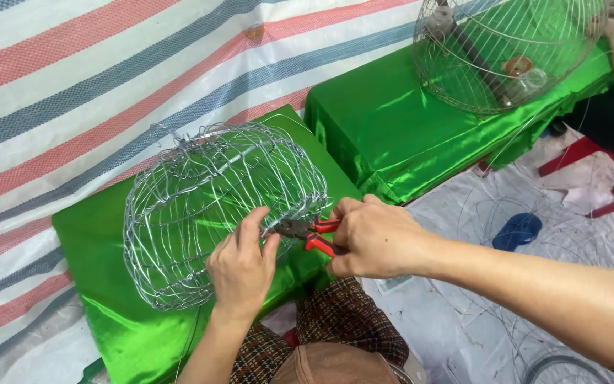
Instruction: Trimming and bending wire mesh to finalize the shape and structure of a wire birdcage
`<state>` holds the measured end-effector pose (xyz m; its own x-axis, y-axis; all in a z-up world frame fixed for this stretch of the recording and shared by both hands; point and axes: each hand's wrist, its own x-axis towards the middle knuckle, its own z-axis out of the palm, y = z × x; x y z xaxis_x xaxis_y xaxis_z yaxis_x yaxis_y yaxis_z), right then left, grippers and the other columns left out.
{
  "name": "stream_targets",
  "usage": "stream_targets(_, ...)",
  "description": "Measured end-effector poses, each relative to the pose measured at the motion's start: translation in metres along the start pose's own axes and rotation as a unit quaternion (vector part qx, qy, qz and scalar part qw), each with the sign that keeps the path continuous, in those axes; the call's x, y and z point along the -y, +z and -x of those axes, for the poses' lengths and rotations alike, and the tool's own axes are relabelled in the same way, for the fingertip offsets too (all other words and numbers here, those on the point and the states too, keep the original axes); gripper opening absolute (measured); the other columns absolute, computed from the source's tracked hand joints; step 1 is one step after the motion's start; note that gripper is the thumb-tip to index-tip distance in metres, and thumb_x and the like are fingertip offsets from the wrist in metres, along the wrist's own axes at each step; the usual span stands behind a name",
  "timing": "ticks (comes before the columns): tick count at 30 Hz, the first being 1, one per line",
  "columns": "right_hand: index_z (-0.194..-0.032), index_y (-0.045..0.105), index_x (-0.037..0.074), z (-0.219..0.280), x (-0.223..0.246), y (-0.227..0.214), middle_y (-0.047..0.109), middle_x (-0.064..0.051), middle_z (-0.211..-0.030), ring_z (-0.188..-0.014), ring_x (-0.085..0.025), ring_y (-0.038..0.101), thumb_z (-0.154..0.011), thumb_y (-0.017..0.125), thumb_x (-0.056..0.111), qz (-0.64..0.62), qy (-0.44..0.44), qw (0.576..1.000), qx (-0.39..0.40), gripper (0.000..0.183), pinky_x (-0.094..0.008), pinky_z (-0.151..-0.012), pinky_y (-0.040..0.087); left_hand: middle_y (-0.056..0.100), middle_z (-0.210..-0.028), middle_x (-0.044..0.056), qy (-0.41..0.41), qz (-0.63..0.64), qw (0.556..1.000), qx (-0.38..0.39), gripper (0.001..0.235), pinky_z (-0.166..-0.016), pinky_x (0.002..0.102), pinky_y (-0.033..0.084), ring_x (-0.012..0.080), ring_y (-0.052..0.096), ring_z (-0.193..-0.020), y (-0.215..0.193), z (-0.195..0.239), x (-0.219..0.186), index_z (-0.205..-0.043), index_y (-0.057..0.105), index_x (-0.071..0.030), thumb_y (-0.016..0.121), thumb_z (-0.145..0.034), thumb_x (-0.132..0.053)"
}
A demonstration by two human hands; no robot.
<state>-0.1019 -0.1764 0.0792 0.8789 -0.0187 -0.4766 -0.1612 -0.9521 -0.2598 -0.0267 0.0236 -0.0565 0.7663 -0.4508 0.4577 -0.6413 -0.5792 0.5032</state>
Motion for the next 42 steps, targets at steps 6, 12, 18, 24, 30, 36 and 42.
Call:
stream_targets(6, -0.077, 0.078, 0.020, -0.004, 0.013, -0.005, 0.056, 0.009, -0.127, -0.100, -0.020, 0.049, -0.082, 0.073, 0.051, 0.033, 0.034, 0.996, 0.074, 0.032, -0.039, -0.066, 0.052, 0.071, -0.075, 0.000, 0.049, -0.048, 0.997, -0.045, 0.056, -0.048, 0.026, 0.056, 0.0105, 0.067, -0.058, 0.005, 0.006, 0.004, -0.124, 0.062, -0.014, 0.092, -0.077, -0.017)
stream_targets(12, -0.073, 0.075, 0.015, -0.003, 0.023, 0.000, 0.060, 0.004, -0.118, -0.099, -0.027, 0.051, -0.082, 0.069, 0.049, 0.036, 0.042, 0.996, 0.070, 0.035, -0.047, -0.064, 0.050, 0.075, -0.082, 0.003, 0.049, -0.043, 0.997, -0.044, 0.052, -0.050, 0.027, 0.058, 0.0114, 0.070, -0.062, 0.001, 0.007, 0.002, -0.121, 0.065, -0.012, 0.091, -0.077, -0.015)
stream_targets(18, -0.068, 0.066, 0.006, -0.004, 0.012, 0.002, 0.061, 0.000, -0.086, -0.061, -0.019, 0.064, -0.095, 0.066, 0.036, 0.022, -0.027, 0.997, 0.073, 0.040, -0.037, -0.054, 0.056, 0.077, -0.085, 0.005, 0.065, -0.054, 0.996, -0.030, 0.046, -0.053, 0.029, 0.060, 0.0133, 0.073, -0.064, -0.001, 0.012, 0.007, -0.116, 0.067, -0.012, 0.090, -0.077, -0.017)
stream_targets(24, -0.080, 0.072, 0.010, -0.010, -0.008, -0.002, 0.064, -0.001, -0.078, -0.058, -0.020, 0.062, -0.091, 0.070, 0.036, 0.034, -0.082, 0.991, 0.104, 0.028, -0.037, -0.054, 0.052, 0.071, -0.080, -0.002, 0.084, -0.043, 0.995, -0.024, 0.022, -0.040, 0.023, 0.047, 0.0076, 0.057, -0.050, -0.005, 0.017, 0.014, -0.106, 0.070, -0.018, 0.075, -0.090, -0.032)
stream_targets(30, -0.051, 0.062, 0.006, 0.021, -0.071, -0.034, 0.077, -0.012, -0.121, -0.066, -0.010, 0.089, -0.091, 0.067, 0.030, -0.094, -0.137, 0.986, -0.032, 0.047, -0.014, -0.039, 0.072, 0.070, -0.074, 0.006, 0.040, -0.007, 0.998, -0.042, 0.027, -0.034, 0.022, 0.045, 0.0076, 0.051, -0.043, -0.029, 0.006, 0.052, -0.104, 0.074, -0.004, 0.084, -0.085, -0.021)
stream_targets(36, -0.071, 0.077, 0.017, 0.008, -0.039, 0.018, 0.070, 0.001, -0.115, -0.096, -0.023, 0.071, -0.078, 0.074, 0.049, -0.064, -0.110, 0.992, 0.024, 0.033, -0.051, -0.068, 0.055, 0.075, -0.085, -0.001, 0.062, -0.001, 0.998, -0.015, 0.026, -0.041, 0.018, 0.049, 0.0049, 0.060, -0.050, -0.017, 0.002, 0.034, -0.106, 0.074, -0.018, 0.084, -0.082, -0.021)
stream_targets(42, -0.069, 0.072, 0.016, -0.002, -0.018, 0.020, 0.066, 0.002, -0.118, -0.100, -0.023, 0.066, -0.084, 0.072, 0.051, -0.056, -0.079, 0.994, 0.053, 0.037, -0.048, -0.069, 0.054, 0.072, -0.083, -0.003, 0.060, -0.033, 0.997, -0.032, 0.029, -0.047, 0.023, 0.051, 0.0082, 0.060, -0.055, -0.012, 0.016, 0.022, -0.108, 0.072, -0.021, 0.084, -0.082, -0.024)
